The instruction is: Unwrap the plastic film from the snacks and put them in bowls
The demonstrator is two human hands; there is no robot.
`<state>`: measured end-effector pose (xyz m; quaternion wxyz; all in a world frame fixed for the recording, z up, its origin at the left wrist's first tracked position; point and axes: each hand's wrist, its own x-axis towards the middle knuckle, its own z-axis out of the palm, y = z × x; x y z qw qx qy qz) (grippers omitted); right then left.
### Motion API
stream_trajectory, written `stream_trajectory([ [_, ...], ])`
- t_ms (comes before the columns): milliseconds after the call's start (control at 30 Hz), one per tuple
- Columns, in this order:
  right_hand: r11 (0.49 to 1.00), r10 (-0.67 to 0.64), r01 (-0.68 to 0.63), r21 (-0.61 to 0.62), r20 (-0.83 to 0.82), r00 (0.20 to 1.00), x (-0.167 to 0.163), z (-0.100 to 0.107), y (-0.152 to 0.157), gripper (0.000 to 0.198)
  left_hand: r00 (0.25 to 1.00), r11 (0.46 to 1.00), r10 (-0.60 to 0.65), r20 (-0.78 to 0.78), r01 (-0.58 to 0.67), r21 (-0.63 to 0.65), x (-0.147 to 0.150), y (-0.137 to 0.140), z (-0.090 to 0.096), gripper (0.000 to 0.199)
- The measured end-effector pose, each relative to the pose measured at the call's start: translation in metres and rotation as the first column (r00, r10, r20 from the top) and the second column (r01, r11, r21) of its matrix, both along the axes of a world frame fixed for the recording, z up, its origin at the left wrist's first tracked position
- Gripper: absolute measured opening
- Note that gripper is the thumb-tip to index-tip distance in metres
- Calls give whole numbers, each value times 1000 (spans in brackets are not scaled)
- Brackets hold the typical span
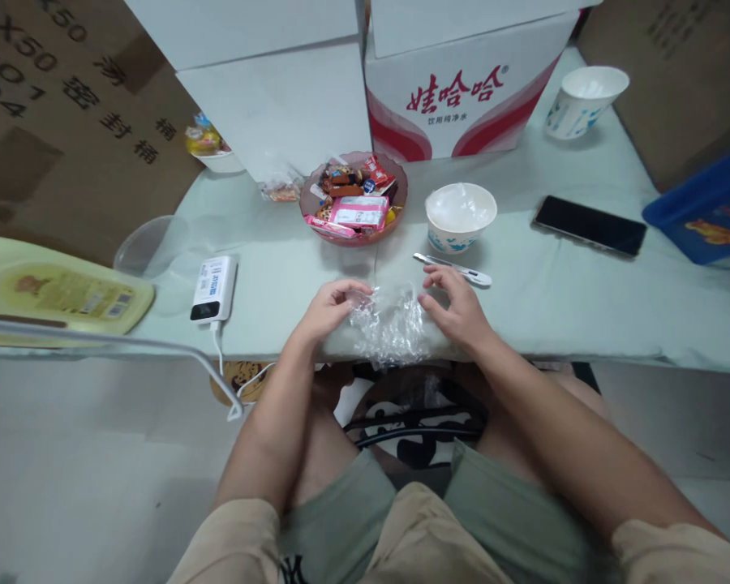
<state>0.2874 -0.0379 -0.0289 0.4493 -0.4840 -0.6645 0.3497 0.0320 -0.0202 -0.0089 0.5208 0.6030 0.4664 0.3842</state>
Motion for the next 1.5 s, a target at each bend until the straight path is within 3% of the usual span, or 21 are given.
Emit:
stream_trajectory([
  [100, 990, 46, -51, -132, -41, 998, -5, -4, 2, 65, 999, 995, -42, -12, 43, 95, 2, -2, 1, 20],
  [167, 980, 95, -96, -171, -14, 995, -7, -7, 4, 77, 997, 988, -77, -16, 79, 131, 0, -5, 2, 19],
  [233, 979, 99, -99, -179, -11, 995, -7, -8, 6, 73, 992, 986, -127, 2, 126, 107, -6, -8, 4, 22],
  [333, 973, 54, -90, -215, -165, 985, -6, -5, 8, 60, 962, 970, -230, 147, 240, -48, -16, -13, 5, 49],
  [467, 960, 11, -122, -253, -399, 917, -8, 2, 7, 60, 897, 943, -118, 425, 235, -235, -11, -17, 4, 79],
  [567, 962, -51, -77, -263, -445, 894, -11, 1, 7, 61, 938, 925, -24, 346, 152, -348, 7, -14, 3, 71],
  [700, 949, -124, -30, -315, -457, 881, -10, -4, 10, 62, 979, 955, 99, 179, -44, -292, 23, -9, 3, 40],
  [867, 922, 69, -171, -348, -289, 955, -9, 4, 6, 31, 917, 954, 271, 292, -216, -207, 20, -4, 3, 44],
  [933, 923, 56, -175, -343, -329, 942, -11, 8, 4, 27, 876, 950, 280, 392, -194, -245, 19, -4, 3, 56],
  [1000, 911, -2, -175, -374, -426, 905, -14, 11, 4, 24, 889, 943, 212, 406, -77, -323, 21, -6, 4, 66],
  [1100, 862, -96, -182, -473, -505, 858, -17, 12, 5, 26, 944, 917, 138, 299, -8, -398, 28, -9, 3, 54],
  [1200, 822, -95, -199, -534, -474, 876, -15, 14, 4, 30, 936, 920, 204, 286, -84, -382, 31, -9, 4, 36],
  [1300, 843, -16, -199, -500, -393, 920, -12, 16, 3, 26, 946, 921, 185, 268, -72, -383, 28, -7, 4, 38],
  [1400, 857, 1, -179, -483, -345, 939, -9, 15, 3, 25, 991, 951, 79, 106, -43, -307, 22, -7, 5, 38],
  [1500, 864, 34, -195, -464, -332, 943, -5, 14, 4, 32, 990, 972, 110, 85, -89, -219, 18, -9, 7, 38],
])
